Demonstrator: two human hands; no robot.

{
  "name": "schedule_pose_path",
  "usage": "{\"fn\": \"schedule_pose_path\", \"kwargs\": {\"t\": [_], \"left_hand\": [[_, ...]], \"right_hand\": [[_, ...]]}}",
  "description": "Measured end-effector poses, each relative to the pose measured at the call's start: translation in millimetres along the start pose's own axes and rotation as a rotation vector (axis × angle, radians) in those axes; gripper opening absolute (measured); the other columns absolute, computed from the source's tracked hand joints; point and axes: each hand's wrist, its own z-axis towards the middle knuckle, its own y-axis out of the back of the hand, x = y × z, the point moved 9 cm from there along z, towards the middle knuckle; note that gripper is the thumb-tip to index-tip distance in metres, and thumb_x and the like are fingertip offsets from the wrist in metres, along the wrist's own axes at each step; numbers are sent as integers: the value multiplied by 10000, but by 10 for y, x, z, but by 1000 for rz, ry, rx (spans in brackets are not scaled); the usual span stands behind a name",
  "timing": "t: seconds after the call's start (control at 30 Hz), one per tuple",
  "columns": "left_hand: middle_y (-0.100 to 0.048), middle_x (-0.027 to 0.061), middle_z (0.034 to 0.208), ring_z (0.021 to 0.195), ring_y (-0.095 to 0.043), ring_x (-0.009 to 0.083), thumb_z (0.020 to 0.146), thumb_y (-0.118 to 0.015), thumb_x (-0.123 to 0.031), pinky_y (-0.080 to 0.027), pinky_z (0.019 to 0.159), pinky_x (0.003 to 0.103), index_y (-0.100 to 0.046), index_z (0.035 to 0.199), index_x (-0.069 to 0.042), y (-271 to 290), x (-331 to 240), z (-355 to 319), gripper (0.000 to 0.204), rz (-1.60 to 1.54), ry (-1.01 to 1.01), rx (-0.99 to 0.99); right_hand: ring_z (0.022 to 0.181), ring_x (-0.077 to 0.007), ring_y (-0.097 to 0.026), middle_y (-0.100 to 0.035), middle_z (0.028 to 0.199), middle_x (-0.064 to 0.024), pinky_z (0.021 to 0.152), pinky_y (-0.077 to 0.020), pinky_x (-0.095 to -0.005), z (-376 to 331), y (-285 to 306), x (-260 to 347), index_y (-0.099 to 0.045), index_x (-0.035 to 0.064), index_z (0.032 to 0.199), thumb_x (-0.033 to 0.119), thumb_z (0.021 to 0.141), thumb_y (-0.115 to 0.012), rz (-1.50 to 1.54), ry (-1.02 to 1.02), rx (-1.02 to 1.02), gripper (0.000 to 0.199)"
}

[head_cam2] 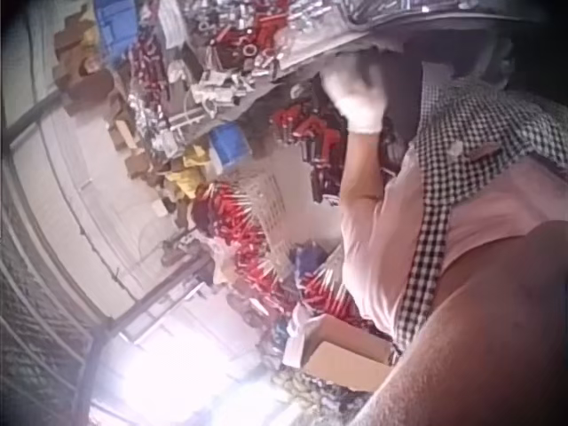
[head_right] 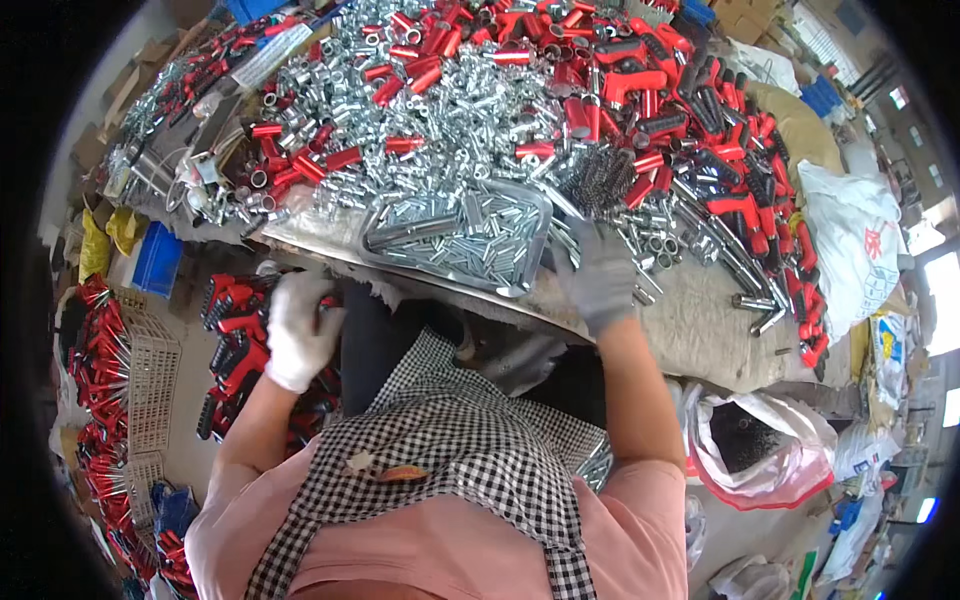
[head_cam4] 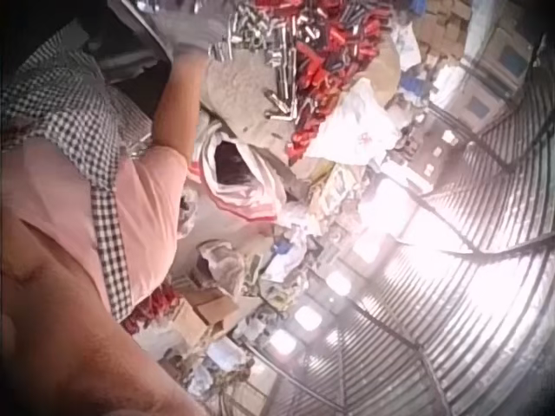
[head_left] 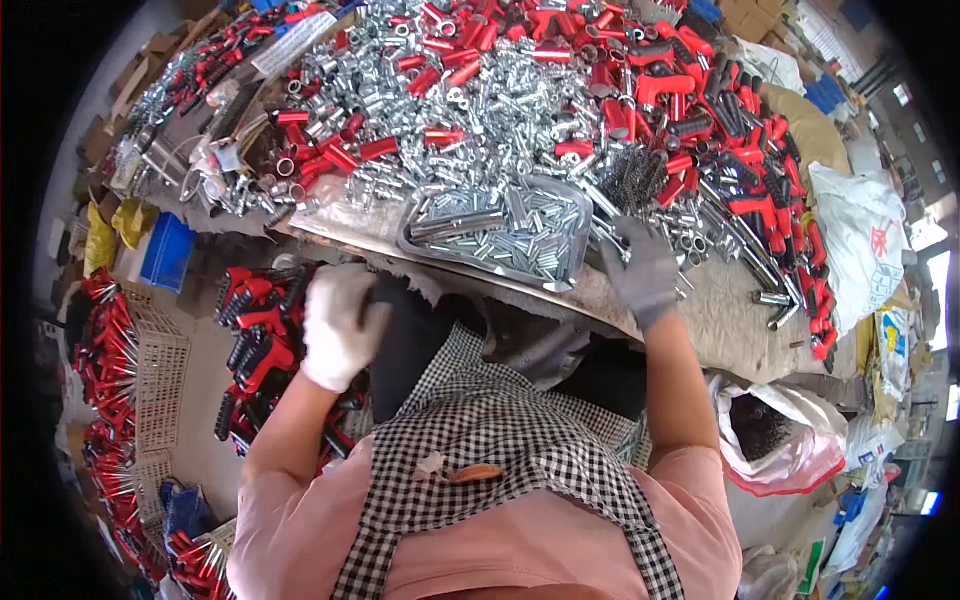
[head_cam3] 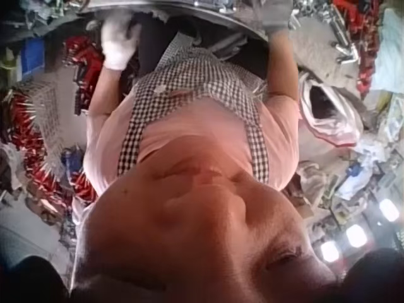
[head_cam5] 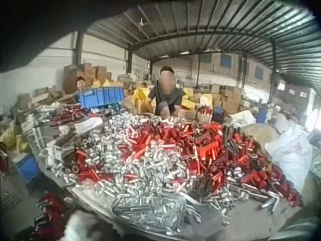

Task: Assembling hardware T-handle wrenches by fitting metal shafts into red plastic handles at a factory workstation.

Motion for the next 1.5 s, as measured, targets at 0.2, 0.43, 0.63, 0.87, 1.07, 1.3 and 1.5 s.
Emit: {"fn": "schedule_pose_path", "kwargs": {"t": [0.2,0.43,0.63,0.87,1.07,1.3,1.5], "left_hand": [[-649,148,1042,1035,-613,349,677,-768,-130,-481,924,454,-656,1005,-27,-565,-865,473,361,-410,-324,185],[-661,150,981,917,-640,326,727,-751,-155,-517,826,423,-652,1006,-10,-781,-1093,585,330,-533,-318,162],[-671,181,860,713,-668,320,804,-707,-199,-536,637,410,-620,1091,11,-924,-596,951,366,-231,18,127],[-657,191,691,700,-675,370,799,-719,-379,-541,650,441,-547,1111,21,-1612,-677,1592,536,25,145,451],[-675,209,747,735,-684,389,781,-718,-259,-544,664,453,-514,1066,44,-1982,-558,1580,463,93,205,483],[-683,241,844,815,-684,398,797,-637,-201,-538,749,462,-498,1141,61,-1933,-584,1573,454,-20,292,508],[-667,177,778,685,-672,229,849,-638,-186,-530,651,332,-530,1229,63,-1463,-540,1508,466,-722,457,243]], "right_hand": [[984,-367,-598,-648,1051,-160,888,-455,-464,589,-428,-186,-616,118,1043,236,796,-663,-375,38,27,278],[931,-380,-630,-657,1010,-215,860,-490,-441,513,-90,-357,-639,51,1048,203,892,-608,-15,126,-251,220],[958,-217,-613,-628,1094,-70,826,-533,-365,220,157,-354,-536,75,1250,175,960,-581,1736,-291,-285,310],[614,-160,-526,-553,735,-17,548,-444,-297,-434,-435,203,-580,106,1118,563,902,-573,1935,-704,107,505],[640,-160,-541,-580,745,-38,551,-447,-303,-790,-358,303,-604,71,1035,504,941,-551,1770,-432,129,446],[610,-113,-517,-564,709,-28,588,-438,-255,-864,-266,323,-625,12,1059,382,998,-507,1596,-397,74,393],[639,-99,-523,-589,762,-25,612,-445,-243,-966,-440,306,-609,7,1146,302,974,-522,1700,-406,92,352]]}}
